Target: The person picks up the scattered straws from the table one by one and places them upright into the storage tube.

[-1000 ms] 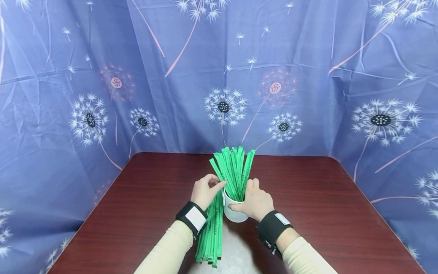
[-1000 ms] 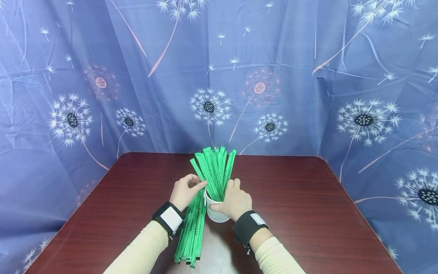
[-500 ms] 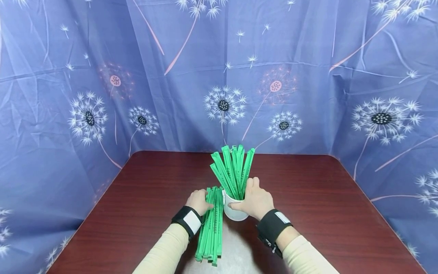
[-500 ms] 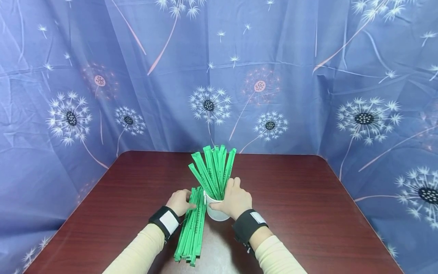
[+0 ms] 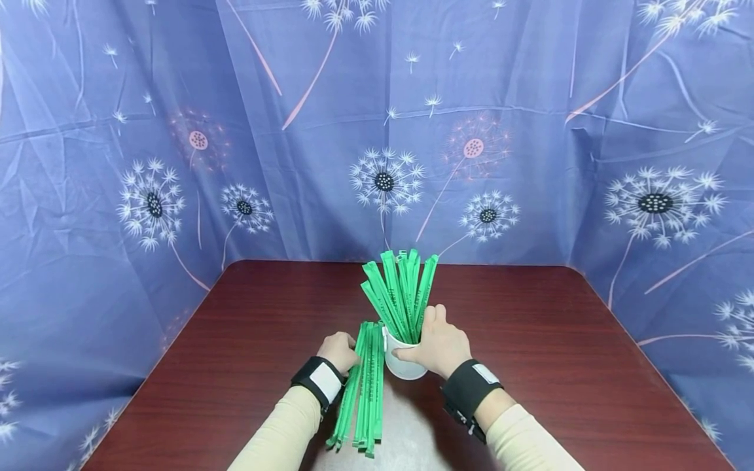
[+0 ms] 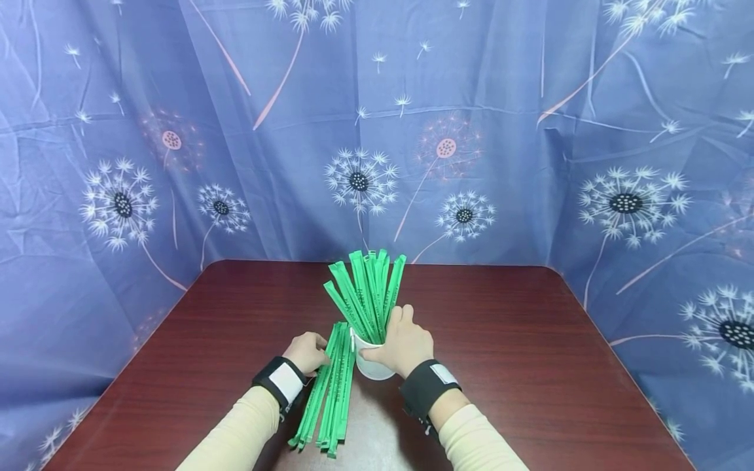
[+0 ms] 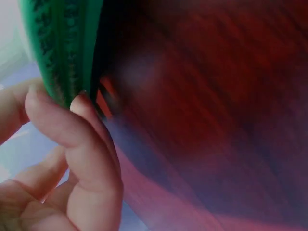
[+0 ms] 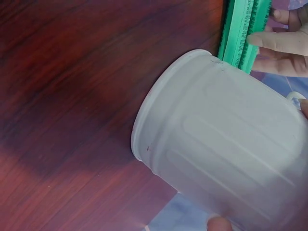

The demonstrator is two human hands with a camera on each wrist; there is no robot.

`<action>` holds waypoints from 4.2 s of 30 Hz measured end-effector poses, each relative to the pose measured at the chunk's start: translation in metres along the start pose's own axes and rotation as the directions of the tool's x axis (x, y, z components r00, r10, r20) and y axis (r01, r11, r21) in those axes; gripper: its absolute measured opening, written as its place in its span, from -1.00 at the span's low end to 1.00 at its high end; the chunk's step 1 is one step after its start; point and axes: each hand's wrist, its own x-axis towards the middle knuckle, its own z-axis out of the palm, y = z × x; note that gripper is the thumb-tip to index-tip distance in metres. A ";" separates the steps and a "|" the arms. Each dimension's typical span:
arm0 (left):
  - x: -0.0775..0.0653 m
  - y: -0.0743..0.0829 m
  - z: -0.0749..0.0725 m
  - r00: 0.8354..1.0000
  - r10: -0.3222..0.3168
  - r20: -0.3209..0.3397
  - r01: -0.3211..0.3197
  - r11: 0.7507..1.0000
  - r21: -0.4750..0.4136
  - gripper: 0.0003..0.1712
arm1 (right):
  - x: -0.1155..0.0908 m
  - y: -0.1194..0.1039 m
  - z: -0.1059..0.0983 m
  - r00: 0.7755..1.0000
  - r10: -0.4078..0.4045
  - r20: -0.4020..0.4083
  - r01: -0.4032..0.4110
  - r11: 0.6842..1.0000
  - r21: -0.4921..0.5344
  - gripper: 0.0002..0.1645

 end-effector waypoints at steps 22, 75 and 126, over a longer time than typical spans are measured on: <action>-0.007 0.021 -0.034 0.985 0.038 -0.169 -0.086 0.953 -0.292 -0.74 | 0.000 -0.001 0.001 1.000 0.006 -0.002 -0.006 1.000 -0.024 0.01; -0.008 0.062 -0.022 0.893 0.150 -0.425 -0.268 0.935 -0.233 -0.83 | 0.001 0.000 0.004 1.000 -0.001 -0.022 0.000 0.999 -0.038 0.03; -0.002 -0.011 0.003 0.988 0.085 -0.128 -0.063 0.984 0.168 -0.64 | 0.001 0.000 0.004 1.000 0.016 0.002 -0.016 1.000 -0.016 0.01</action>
